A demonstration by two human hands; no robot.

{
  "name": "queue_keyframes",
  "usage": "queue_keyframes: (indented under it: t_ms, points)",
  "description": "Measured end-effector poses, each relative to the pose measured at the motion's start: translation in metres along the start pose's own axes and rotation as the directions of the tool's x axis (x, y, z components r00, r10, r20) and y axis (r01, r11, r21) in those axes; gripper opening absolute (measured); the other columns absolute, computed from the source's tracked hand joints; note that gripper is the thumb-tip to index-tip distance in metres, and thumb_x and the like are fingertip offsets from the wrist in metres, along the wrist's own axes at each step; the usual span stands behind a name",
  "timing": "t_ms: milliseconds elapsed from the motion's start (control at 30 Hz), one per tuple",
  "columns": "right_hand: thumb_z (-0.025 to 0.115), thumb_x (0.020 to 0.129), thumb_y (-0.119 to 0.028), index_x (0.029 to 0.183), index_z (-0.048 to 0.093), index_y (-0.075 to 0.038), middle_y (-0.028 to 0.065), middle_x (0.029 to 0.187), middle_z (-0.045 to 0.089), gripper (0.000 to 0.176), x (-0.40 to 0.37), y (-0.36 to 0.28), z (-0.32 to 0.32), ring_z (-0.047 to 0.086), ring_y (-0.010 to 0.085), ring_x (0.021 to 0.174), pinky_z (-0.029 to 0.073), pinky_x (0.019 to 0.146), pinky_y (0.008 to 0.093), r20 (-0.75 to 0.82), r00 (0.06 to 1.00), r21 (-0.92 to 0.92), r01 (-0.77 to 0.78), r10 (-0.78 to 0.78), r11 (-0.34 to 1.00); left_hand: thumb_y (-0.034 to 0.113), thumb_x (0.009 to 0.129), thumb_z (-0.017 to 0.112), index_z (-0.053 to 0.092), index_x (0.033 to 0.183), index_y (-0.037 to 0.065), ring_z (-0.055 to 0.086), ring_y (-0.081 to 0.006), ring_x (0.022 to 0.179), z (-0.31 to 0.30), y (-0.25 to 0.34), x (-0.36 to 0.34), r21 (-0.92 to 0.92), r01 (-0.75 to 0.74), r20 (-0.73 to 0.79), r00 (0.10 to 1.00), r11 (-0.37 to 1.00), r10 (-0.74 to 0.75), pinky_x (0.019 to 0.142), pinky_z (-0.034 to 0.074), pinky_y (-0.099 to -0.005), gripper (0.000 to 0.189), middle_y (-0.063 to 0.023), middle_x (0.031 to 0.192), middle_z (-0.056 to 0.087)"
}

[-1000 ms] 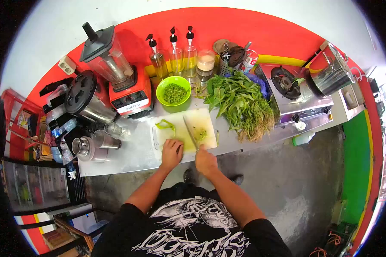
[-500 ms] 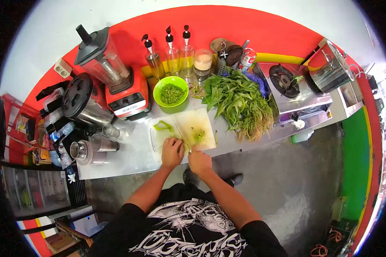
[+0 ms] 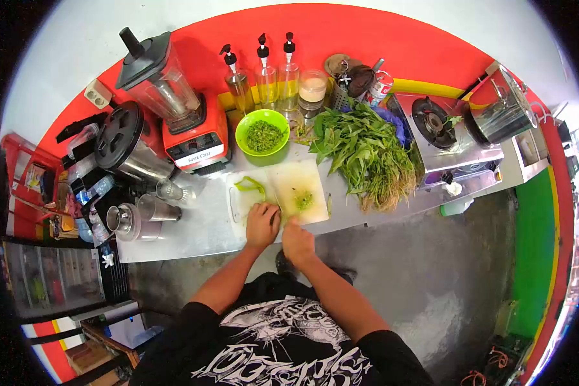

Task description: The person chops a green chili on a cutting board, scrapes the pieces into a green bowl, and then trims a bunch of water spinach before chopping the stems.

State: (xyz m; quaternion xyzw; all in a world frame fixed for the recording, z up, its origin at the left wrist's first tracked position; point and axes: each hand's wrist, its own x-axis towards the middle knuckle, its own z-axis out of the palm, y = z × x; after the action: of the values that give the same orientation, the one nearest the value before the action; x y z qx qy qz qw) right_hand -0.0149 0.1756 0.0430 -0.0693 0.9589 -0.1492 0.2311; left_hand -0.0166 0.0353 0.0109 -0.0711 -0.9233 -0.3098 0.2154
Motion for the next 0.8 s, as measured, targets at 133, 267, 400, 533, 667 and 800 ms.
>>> queue_keyframes:
  t_ms: [133,267,400,533,667,800]
  points:
    - [0.054,0.095,-0.014,0.119,0.046,0.005,0.0286,0.098,0.072,0.032,-0.003,-0.009,-0.027,0.072,0.046,0.095,0.057,0.082,0.0539,0.091,0.993,-0.031,0.079,-0.076,0.996,0.008,0.085,0.068,0.067,0.098,0.005,0.056,-0.0352,0.089,-0.005,0.006,0.002,-0.017,0.016,0.012,1.0,1.0,-0.016,0.079,0.045,-0.0464,0.013,-0.011,0.094,0.061]
    - [0.056,0.093,-0.014,0.118,0.046,0.005,0.0285,0.1,0.071,0.033,-0.011,-0.008,-0.025,0.071,0.0474,0.096,0.057,0.085,0.0543,0.057,0.997,-0.007,0.053,-0.052,0.999,0.007,0.086,0.068,0.067,0.098,0.003,0.056,-0.0354,0.088,0.0,0.0,-0.001,-0.028,0.006,-0.015,1.0,1.0,-0.007,0.078,0.045,-0.0463,0.013,-0.0118,0.093,0.061]
    - [0.056,0.093,-0.013,0.119,0.046,0.006,0.0295,0.102,0.071,0.034,-0.003,-0.006,-0.018,0.071,0.047,0.097,0.057,0.085,0.0536,0.067,0.997,0.012,0.033,-0.034,0.999,0.006,0.086,0.067,0.066,0.096,0.002,0.056,-0.0356,0.086,-0.006,0.006,0.002,-0.051,-0.023,-0.044,0.999,0.998,0.02,0.076,0.046,-0.0456,0.01,-0.0123,0.091,0.061]
    - [0.054,0.093,-0.012,0.12,0.045,0.006,0.0303,0.103,0.071,0.033,0.002,-0.007,-0.031,0.071,0.0458,0.098,0.057,0.087,0.0534,0.103,0.994,-0.01,0.045,-0.044,0.999,0.005,0.086,0.067,0.066,0.095,0.002,0.056,-0.0359,0.086,-0.004,0.004,0.002,-0.082,-0.024,-0.037,0.999,0.996,0.021,0.075,0.046,-0.0454,0.01,-0.0127,0.091,0.061]
    - [0.055,0.093,-0.011,0.12,0.046,0.006,0.0295,0.102,0.071,0.033,-0.015,-0.015,-0.028,0.072,0.045,0.098,0.057,0.087,0.0522,0.071,0.997,-0.011,0.021,-0.02,1.0,0.005,0.085,0.067,0.067,0.095,0.003,0.057,-0.0351,0.086,-0.004,0.002,-0.001,-0.083,-0.01,-0.034,0.999,0.996,0.007,0.077,0.047,-0.0455,0.009,-0.0121,0.09,0.062]
    - [0.056,0.092,-0.011,0.12,0.048,0.006,0.0291,0.102,0.071,0.034,-0.004,-0.016,-0.025,0.072,0.0451,0.097,0.058,0.085,0.0508,0.082,0.997,-0.004,-0.004,0.005,1.0,0.003,0.084,0.067,0.066,0.093,0.002,0.056,-0.0361,0.086,-0.004,0.001,0.0,-0.115,-0.005,-0.046,0.999,0.993,0.0,0.077,0.048,-0.0455,0.01,-0.012,0.092,0.063]
